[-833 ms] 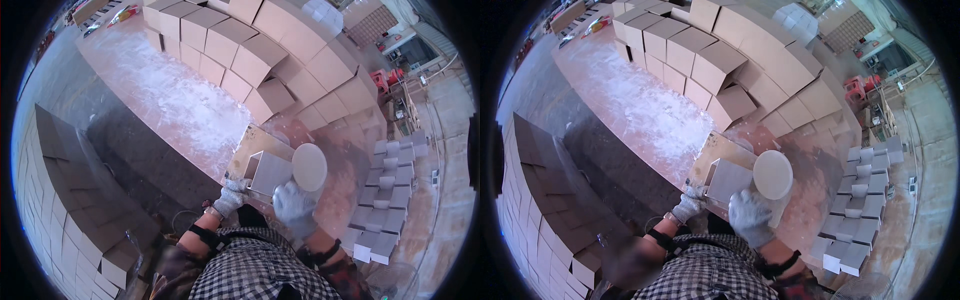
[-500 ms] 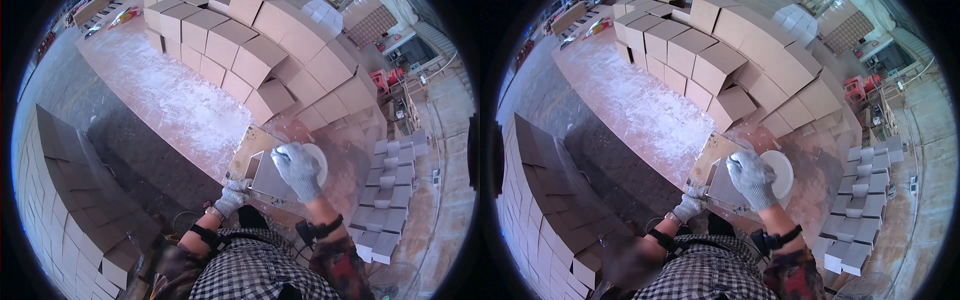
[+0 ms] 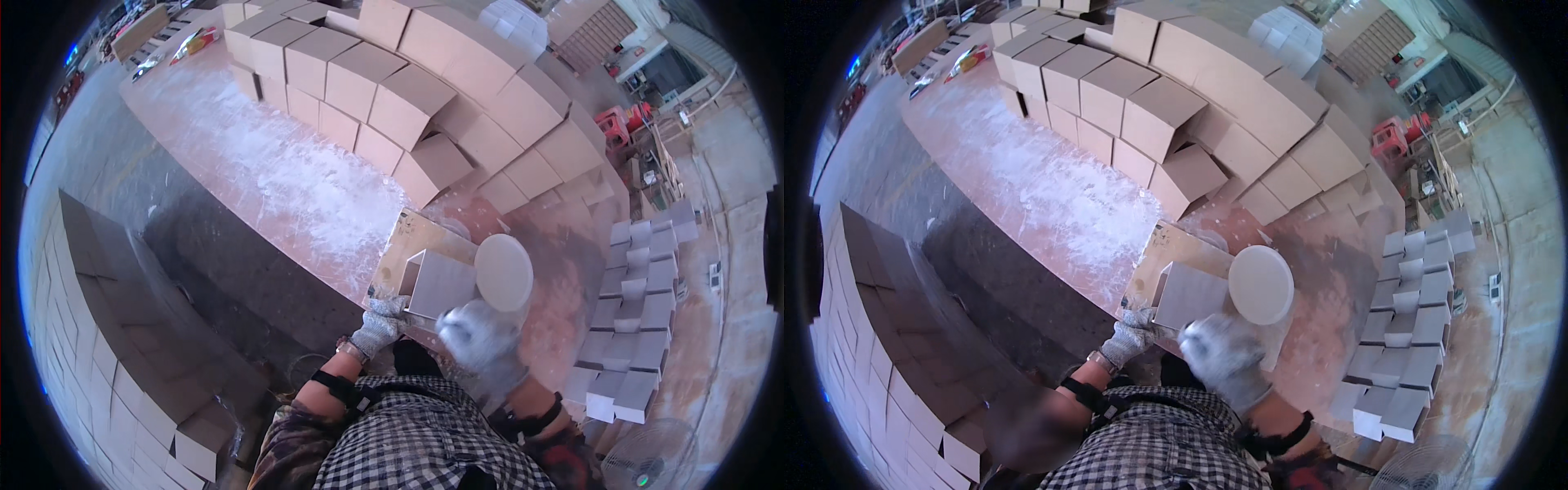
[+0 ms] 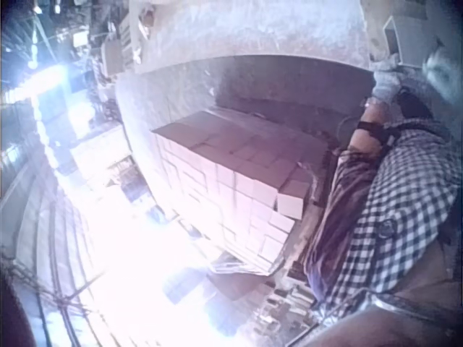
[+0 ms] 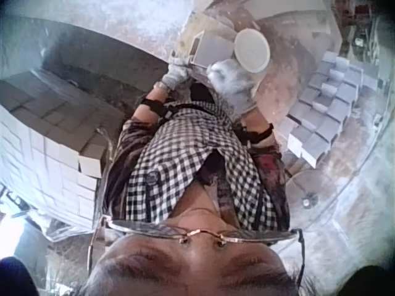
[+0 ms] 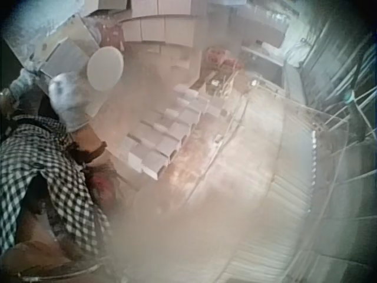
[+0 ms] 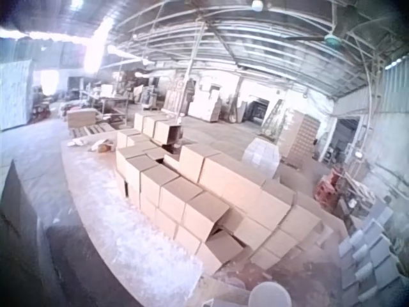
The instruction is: The person repeatedly wipes the interior surfaces of small cardboard boxes using a cloth and a white liquid from a container. After cleaning, the person places the boxes into a row of larger boxes on the right side of the workspace.
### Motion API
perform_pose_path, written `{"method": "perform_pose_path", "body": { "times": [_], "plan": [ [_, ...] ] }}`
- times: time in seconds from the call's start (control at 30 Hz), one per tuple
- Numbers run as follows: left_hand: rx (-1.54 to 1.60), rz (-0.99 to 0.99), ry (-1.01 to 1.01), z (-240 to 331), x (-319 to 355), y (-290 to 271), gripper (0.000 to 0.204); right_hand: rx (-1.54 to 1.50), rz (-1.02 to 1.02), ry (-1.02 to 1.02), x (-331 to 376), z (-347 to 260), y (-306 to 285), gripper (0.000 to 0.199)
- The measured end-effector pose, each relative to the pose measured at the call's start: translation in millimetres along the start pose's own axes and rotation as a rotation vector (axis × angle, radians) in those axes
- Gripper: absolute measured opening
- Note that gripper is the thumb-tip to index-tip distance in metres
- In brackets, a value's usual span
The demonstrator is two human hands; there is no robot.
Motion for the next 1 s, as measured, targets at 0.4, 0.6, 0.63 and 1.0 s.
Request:
{"method": "perform_pose_path", "body": {
  "times": [0.4, 0.6, 0.63, 1.0],
  "plan": [
    [0.187, -0.036, 0.016, -11, -1, 11, 0.031, 0.464, 0.017, 0.005, -30, 65, 17, 0.011],
    [0.293, 0.084, -0.095, -90, 15, 29, 0.027, 0.211, -0.151, -0.258, 55, 3, 10, 0.014],
    [0.427, 0.084, -0.177, -94, 12, 30, 0.026, -0.198, -0.257, 0.033, 58, 11, 3, 0.015],
    [0.037, 0.055, 0.610, 77, -1, -97, 0.032, -0.200, 0.544, 0.146, 67, 30, -84, 0.026]
  ]
}}
Point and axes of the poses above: each hand's wrist, its own x-axis away from the middle knuckle, its own y-axis out of the palm, z = x × y, the point moved 6 cm from there along -x, towards the middle knuckle, and after that the axes turned 6 degrees about z, right-handed, at the moved point
